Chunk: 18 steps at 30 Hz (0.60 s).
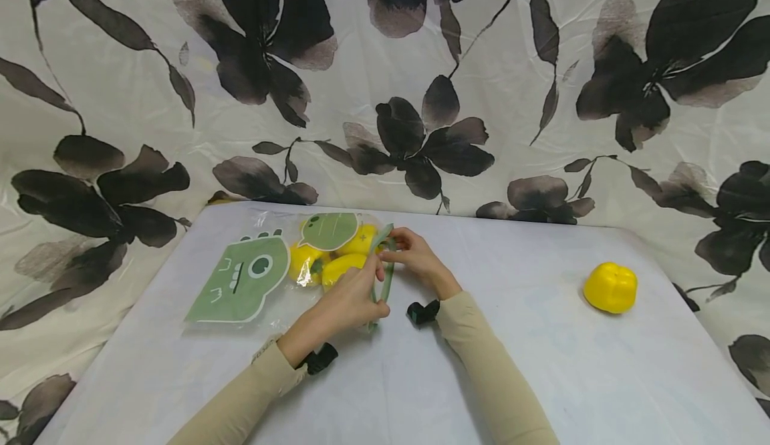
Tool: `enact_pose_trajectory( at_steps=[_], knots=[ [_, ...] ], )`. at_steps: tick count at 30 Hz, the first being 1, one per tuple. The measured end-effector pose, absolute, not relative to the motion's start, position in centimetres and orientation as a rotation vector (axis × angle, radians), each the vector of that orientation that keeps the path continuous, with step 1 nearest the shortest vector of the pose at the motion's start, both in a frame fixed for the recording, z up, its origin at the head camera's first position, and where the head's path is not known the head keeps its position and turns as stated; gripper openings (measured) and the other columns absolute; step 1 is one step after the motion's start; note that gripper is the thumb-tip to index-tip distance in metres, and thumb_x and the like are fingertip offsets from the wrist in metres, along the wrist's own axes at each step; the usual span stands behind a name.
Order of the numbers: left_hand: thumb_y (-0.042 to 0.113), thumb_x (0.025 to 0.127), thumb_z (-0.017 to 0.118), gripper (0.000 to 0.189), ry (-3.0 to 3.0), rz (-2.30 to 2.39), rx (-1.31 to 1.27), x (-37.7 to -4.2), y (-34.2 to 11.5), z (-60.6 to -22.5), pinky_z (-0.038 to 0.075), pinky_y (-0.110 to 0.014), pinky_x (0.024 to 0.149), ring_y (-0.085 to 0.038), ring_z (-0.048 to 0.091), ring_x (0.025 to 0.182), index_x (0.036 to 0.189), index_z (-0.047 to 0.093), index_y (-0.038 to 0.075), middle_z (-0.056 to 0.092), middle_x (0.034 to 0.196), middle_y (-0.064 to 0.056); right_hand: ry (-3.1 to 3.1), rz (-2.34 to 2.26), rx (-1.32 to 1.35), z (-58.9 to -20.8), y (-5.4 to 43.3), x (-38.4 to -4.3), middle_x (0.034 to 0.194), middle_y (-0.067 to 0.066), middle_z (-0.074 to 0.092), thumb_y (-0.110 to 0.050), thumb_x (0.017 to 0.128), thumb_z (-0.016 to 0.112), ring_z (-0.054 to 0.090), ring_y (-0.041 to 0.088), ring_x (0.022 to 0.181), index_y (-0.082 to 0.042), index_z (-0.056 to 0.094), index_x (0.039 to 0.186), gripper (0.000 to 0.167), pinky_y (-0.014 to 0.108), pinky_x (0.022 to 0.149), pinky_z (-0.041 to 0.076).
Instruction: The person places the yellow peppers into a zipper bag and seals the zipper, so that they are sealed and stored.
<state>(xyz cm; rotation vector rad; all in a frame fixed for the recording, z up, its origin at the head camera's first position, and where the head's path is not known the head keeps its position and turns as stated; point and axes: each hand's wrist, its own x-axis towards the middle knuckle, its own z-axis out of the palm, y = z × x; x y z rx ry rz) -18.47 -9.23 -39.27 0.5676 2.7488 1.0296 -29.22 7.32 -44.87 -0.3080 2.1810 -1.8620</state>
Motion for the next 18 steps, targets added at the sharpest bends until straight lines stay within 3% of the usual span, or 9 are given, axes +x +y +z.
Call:
enact_pose_trajectory(
  at_steps=[13,18],
  knots=[
    [0.007,0.075,0.075,0.046,2.76,1.064,0.557,-18.5,-9.3,-39.4,0.038,-0.025,0.047,-0.013,0.045,0.047,0.107,0.042,0.01,0.046,0.06,-0.001,2.211,-1.886,-0.228,-44.7,6.7,-29.2,0.111,0.019,0.06,-0.001,0.081,0.076,0.051,0.016,0.087,0.0,0.055,0.119,0.043,0.023,0.074,0.042],
    [0.008,0.076,0.074,0.048,2.747,1.084,0.515,-18.6,-9.3,-39.4,0.042,-0.027,0.048,-0.015,0.049,0.047,0.111,0.041,0.01,0.051,0.06,-0.003,2.16,-1.867,-0.304,-44.3,7.8,-29.1,0.129,0.021,0.057,-0.001,0.084,0.073,0.059,0.031,0.112,0.002,0.05,0.131,0.052,0.033,0.095,0.045]
  ],
)
